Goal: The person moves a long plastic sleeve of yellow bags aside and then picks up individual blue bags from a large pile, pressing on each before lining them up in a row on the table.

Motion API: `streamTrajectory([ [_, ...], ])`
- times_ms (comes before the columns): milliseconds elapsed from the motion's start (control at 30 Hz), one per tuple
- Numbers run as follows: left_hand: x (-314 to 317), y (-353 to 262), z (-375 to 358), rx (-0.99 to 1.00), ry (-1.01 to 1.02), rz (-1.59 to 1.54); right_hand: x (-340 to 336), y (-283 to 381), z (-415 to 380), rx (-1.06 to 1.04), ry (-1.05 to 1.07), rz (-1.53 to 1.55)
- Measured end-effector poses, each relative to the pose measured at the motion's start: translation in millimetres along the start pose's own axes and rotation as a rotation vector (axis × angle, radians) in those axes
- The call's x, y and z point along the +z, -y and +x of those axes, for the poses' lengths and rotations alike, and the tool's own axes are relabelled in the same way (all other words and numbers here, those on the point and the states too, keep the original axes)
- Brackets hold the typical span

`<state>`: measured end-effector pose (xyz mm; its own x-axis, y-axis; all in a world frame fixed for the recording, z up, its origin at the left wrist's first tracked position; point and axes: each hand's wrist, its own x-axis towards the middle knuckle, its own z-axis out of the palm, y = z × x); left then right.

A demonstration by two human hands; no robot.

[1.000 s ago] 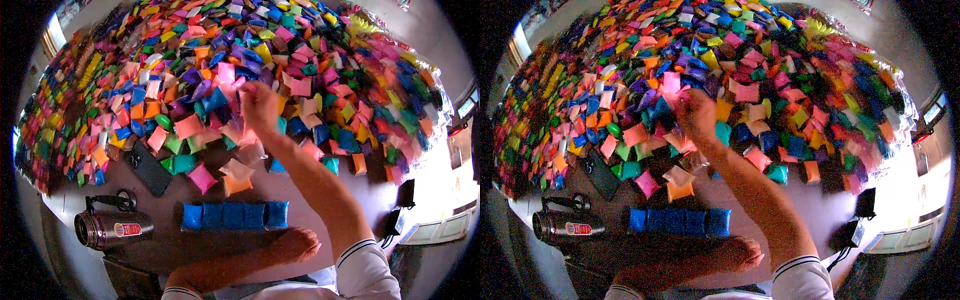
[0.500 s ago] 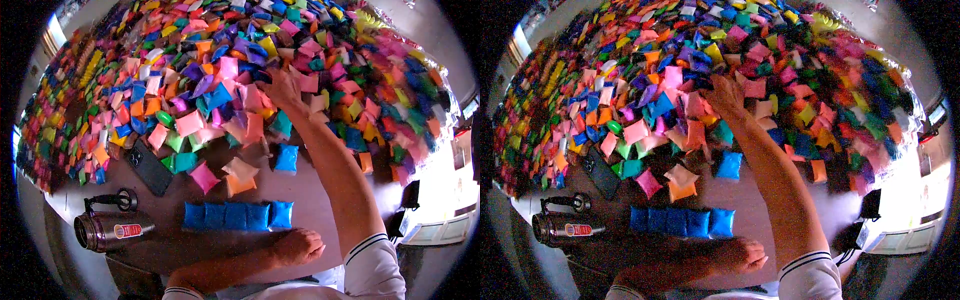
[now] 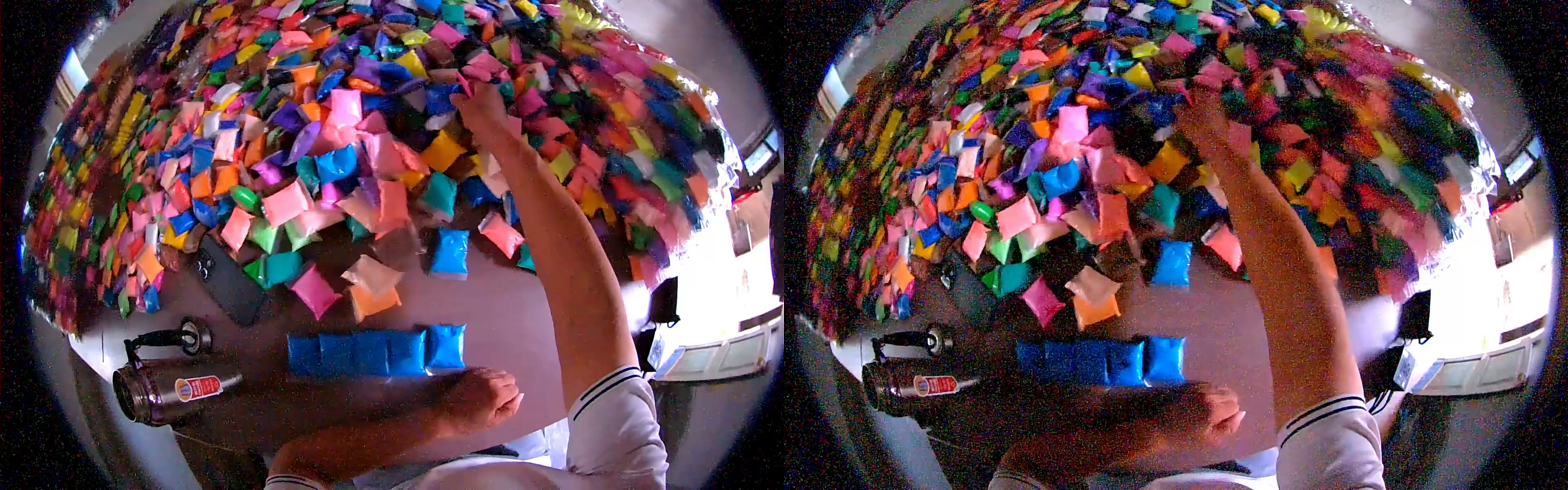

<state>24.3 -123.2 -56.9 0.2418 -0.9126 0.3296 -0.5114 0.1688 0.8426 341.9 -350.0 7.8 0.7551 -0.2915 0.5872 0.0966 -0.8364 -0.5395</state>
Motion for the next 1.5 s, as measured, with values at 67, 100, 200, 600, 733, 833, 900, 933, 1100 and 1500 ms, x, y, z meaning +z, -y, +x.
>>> streamTrajectory([
  [67, -1.1, -1.0, 0.8, 0.000, 0.014, -0.014, -22.0, -0.4, 1.0, 0.110, 0.071, 0.137],
  [100, -1.2, -1.9, 1.4, -0.010, 0.007, -0.007, -41.8, 13.6, -1.6, 0.222, 0.206, 0.317],
  [200, -4.4, -7.0, 4.3, -0.051, 0.031, 0.022, -74.8, 31.0, -12.7, 0.316, 0.191, 0.555],
  [600, 28.9, 27.4, -9.6, 0.047, 0.287, 0.305, -107.3, -150.7, -27.2, 0.104, -0.159, -0.030],
  [733, 22.9, 20.3, -4.3, -0.051, 0.325, 0.289, -57.0, -122.7, -31.2, -0.345, 0.141, -0.330],
  [833, 14.1, 14.4, -2.4, 0.008, 0.259, 0.228, -17.0, -56.5, -55.0, -0.154, 0.063, -0.174],
  [900, 4.7, 4.5, 4.9, -0.047, 0.263, 0.192, -19.9, -19.4, -59.0, -0.129, 0.010, -0.167],
  [933, 1.4, 1.6, 7.4, -0.124, 0.288, 0.177, -24.6, -6.4, -61.2, -0.110, -0.038, -0.152],
  [1100, 0.2, -2.1, 5.5, -0.155, 0.206, 0.110, -38.0, -23.2, -44.9, -0.227, -0.047, 0.009],
  [1500, -12.0, -5.6, 13.3, -0.056, 0.122, 0.009, -107.7, -138.7, 19.7, 0.808, 0.014, 0.431],
])
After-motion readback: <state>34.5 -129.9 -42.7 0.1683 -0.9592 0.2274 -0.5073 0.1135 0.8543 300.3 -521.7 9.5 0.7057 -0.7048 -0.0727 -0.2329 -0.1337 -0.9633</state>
